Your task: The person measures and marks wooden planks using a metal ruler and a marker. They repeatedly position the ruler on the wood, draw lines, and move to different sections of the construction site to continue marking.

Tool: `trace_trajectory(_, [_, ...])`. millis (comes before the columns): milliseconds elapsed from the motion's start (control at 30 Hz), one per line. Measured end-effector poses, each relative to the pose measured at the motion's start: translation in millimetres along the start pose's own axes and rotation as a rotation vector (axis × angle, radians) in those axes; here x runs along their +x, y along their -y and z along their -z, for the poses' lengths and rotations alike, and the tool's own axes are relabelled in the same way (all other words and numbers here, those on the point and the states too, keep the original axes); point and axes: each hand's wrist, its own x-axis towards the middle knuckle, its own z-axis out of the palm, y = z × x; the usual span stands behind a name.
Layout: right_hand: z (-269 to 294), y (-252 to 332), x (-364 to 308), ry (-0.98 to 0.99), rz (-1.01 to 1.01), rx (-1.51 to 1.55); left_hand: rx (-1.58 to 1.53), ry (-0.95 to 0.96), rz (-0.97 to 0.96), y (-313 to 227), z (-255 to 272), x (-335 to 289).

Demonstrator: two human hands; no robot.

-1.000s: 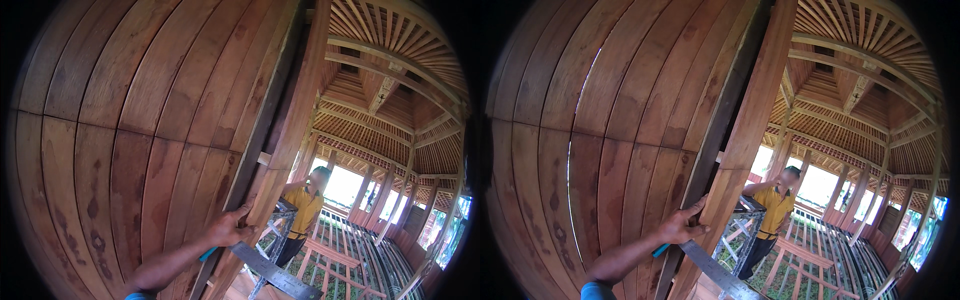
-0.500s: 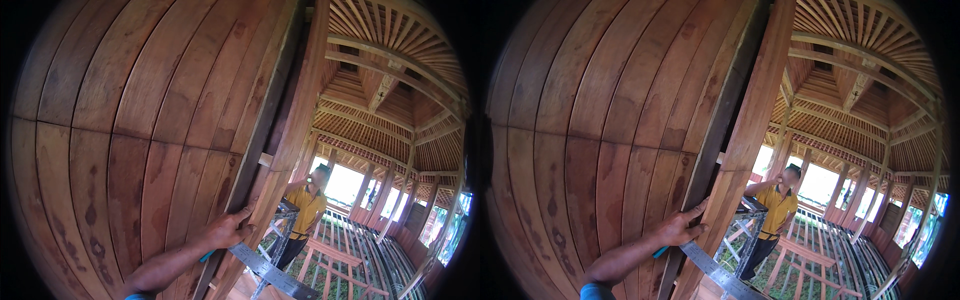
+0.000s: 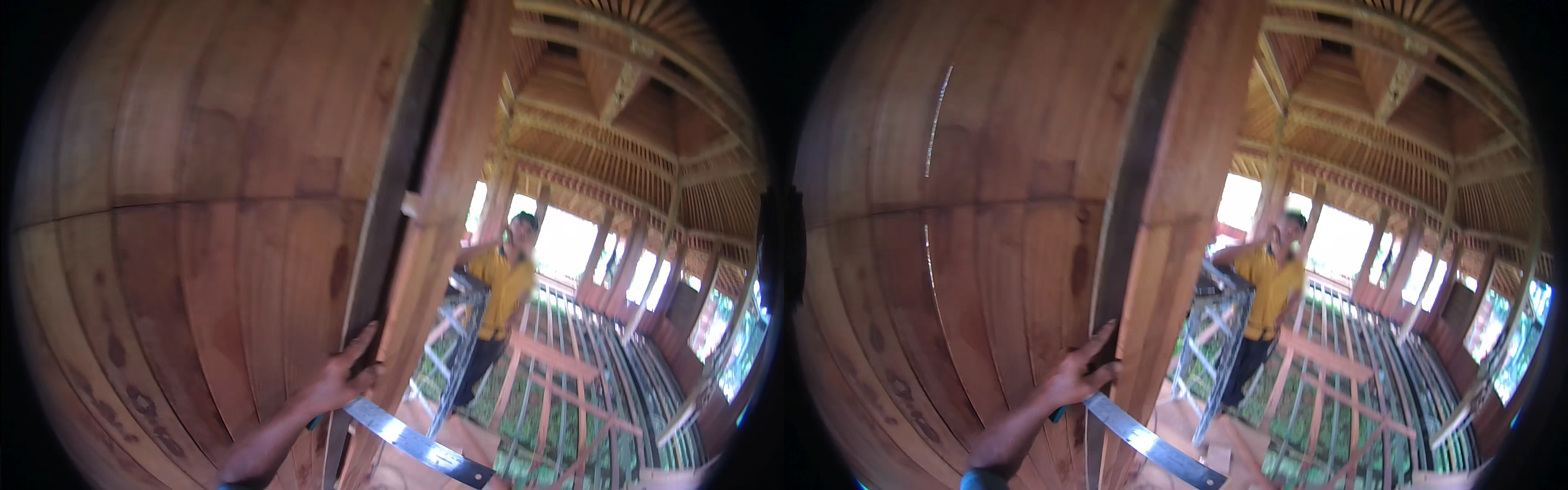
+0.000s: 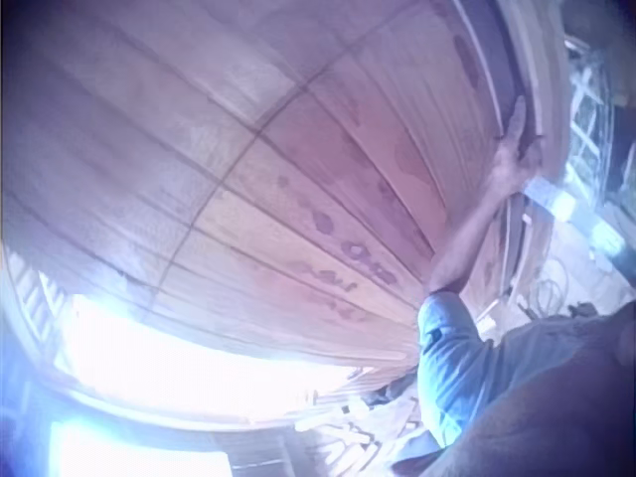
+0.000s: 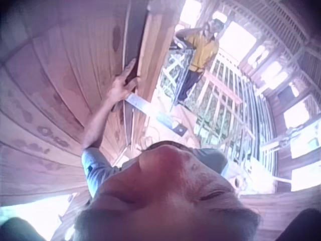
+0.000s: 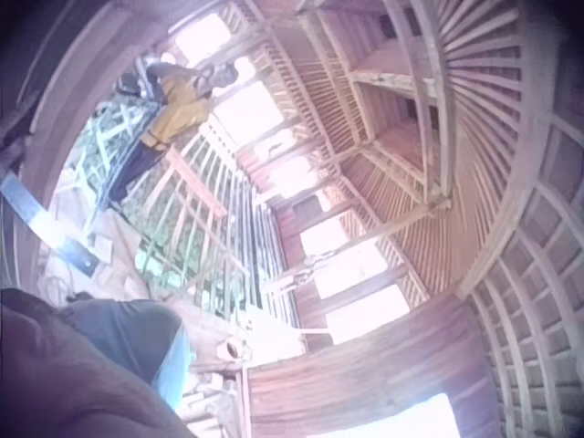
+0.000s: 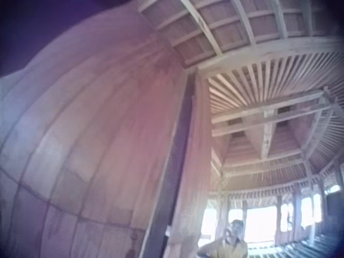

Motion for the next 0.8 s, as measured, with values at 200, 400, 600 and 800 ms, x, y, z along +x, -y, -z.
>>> trace_trajectory(200, [-8.0,-212.5,-49.1,0.064,0.085,-0.336,-0.648,0.031,0.533,97.3,-130.5,-141.9])
trace_trajectory(400, [7.6,-264.6,-56.1,-0.522,-0.342,0.278,-0.072,0.367,0.567,186.5,-199.1,-309.7])
trace_trajectory(600, [84.0,-261.8,-61.4,-0.966,-0.621,0.135,0.055,0.635,0.629,204.0,-200.8,-360.9])
trace_trajectory(800, [145.9,-273.9,-53.8,-1.452,-0.653,0.324,-0.111,0.775,0.749,192.9,-216.1,-344.0])
